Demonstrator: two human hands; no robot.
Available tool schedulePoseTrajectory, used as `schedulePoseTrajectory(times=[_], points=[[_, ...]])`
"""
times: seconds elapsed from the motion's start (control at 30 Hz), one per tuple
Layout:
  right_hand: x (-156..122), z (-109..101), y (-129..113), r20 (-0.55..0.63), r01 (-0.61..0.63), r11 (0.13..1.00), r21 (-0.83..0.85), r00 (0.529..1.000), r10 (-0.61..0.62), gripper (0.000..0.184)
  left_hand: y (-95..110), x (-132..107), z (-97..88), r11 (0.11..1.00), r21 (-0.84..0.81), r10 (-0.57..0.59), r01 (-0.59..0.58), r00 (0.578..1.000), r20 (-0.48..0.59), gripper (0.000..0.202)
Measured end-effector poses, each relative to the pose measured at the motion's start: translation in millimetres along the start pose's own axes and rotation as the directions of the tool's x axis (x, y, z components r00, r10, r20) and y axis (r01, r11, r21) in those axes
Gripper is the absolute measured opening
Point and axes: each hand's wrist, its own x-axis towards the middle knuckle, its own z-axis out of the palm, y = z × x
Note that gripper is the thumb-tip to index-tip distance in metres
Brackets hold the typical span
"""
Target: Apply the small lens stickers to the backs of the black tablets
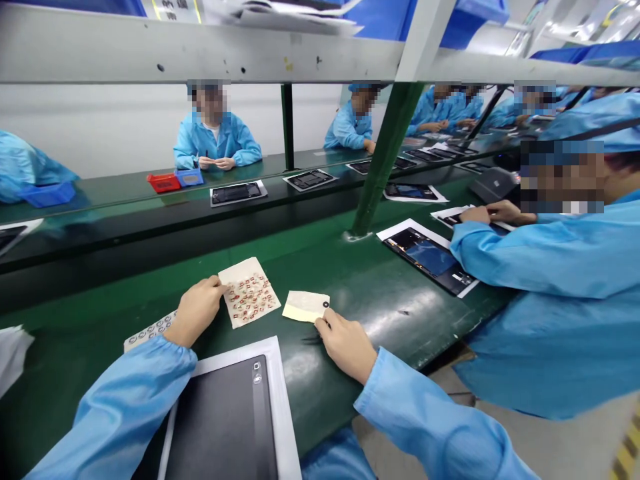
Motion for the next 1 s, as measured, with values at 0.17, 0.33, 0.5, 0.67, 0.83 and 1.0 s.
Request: schedulePoseTrajectory(times=[0.17,0.33,0.5,0.67,0.83,1.0], points=[[1.0,1.7,2.0,-0.072,-0.003,1.000,0.027,0.997,0.005,0.022,24.8,-14.0,-9.7,0.951,-0.270,-0.143,0.152,0.988,0.052,0.037],[0.1,2.7,-7.6,-0.157,-0.009,1.000,0.029,0.988,0.014,0.020,104.2,-37.6,9.2,0.653,-0.704,0.053,0.278,0.911,0.409,0.057],[-3.8,2.7,-5.2,-0.153,0.080,0.960,0.269,0.987,-0.039,0.031,167.6,-45.5,35.8,-0.195,-0.767,0.221,0.611,0.790,0.573,0.030],[2.5,7.9,13.8,0.172,-0.395,0.529,0.751,0.890,0.421,0.021,173.8,-39.0,44.3,-0.204,-0.738,0.152,0.643,0.766,0.625,0.032],[14.4,7.5,25.8,0.387,-0.573,0.356,0.738,0.792,0.473,0.043,170.0,-38.7,46.6,-0.159,-0.734,0.154,0.661,0.751,0.643,0.027],[19.0,10.1,27.8,0.428,-0.609,0.290,0.738,0.755,0.497,0.052,172.9,-39.6,48.2,-0.115,-0.758,0.140,0.642,0.766,0.628,0.029]])
